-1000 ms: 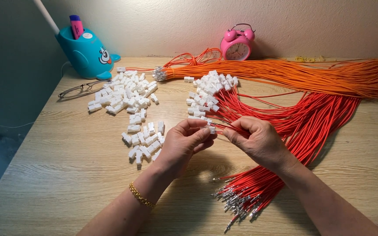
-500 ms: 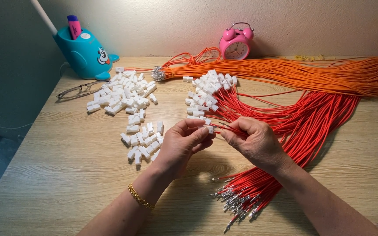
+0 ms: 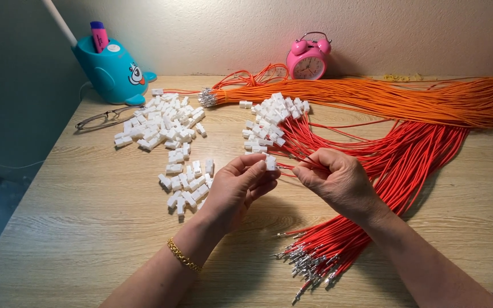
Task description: Assembling small white plastic connectors onto the ends of red wires on a wooden desk.
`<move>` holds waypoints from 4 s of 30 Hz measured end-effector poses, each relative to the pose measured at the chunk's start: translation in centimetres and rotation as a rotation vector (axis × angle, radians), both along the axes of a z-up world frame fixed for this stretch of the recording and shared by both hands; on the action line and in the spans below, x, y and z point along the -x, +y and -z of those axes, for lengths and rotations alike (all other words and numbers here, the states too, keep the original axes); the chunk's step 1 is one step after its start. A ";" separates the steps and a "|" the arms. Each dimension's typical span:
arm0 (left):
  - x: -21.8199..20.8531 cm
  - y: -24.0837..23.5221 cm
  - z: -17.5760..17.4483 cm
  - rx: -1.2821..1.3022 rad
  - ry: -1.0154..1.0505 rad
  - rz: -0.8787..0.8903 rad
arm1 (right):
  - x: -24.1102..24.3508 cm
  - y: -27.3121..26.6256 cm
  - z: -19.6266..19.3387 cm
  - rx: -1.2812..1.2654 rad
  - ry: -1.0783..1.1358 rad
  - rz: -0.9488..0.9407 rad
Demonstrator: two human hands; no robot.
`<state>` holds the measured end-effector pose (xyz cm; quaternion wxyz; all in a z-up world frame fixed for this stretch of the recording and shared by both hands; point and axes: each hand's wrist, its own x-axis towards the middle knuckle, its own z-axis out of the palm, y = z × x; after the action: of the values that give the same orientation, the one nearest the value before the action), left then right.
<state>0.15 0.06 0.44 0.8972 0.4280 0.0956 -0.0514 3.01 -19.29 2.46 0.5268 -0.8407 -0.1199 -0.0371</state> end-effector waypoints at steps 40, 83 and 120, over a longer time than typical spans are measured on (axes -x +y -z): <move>-0.2 -0.6 1.3 -0.035 -0.030 0.041 | 0.6 0.9 0.3 -0.001 -0.063 -0.066; -18.4 -9.7 2.6 -1.862 -0.681 0.275 | -2.0 -0.7 1.6 0.420 -1.130 -0.049; -16.4 -6.9 5.3 -2.421 -1.086 0.472 | -1.4 -1.6 0.9 0.387 -0.766 -0.174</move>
<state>16.51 -6.88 -4.90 -0.1474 0.9173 -0.3594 0.0873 4.45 -20.86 1.52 0.2782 -0.8363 -0.3818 -0.2782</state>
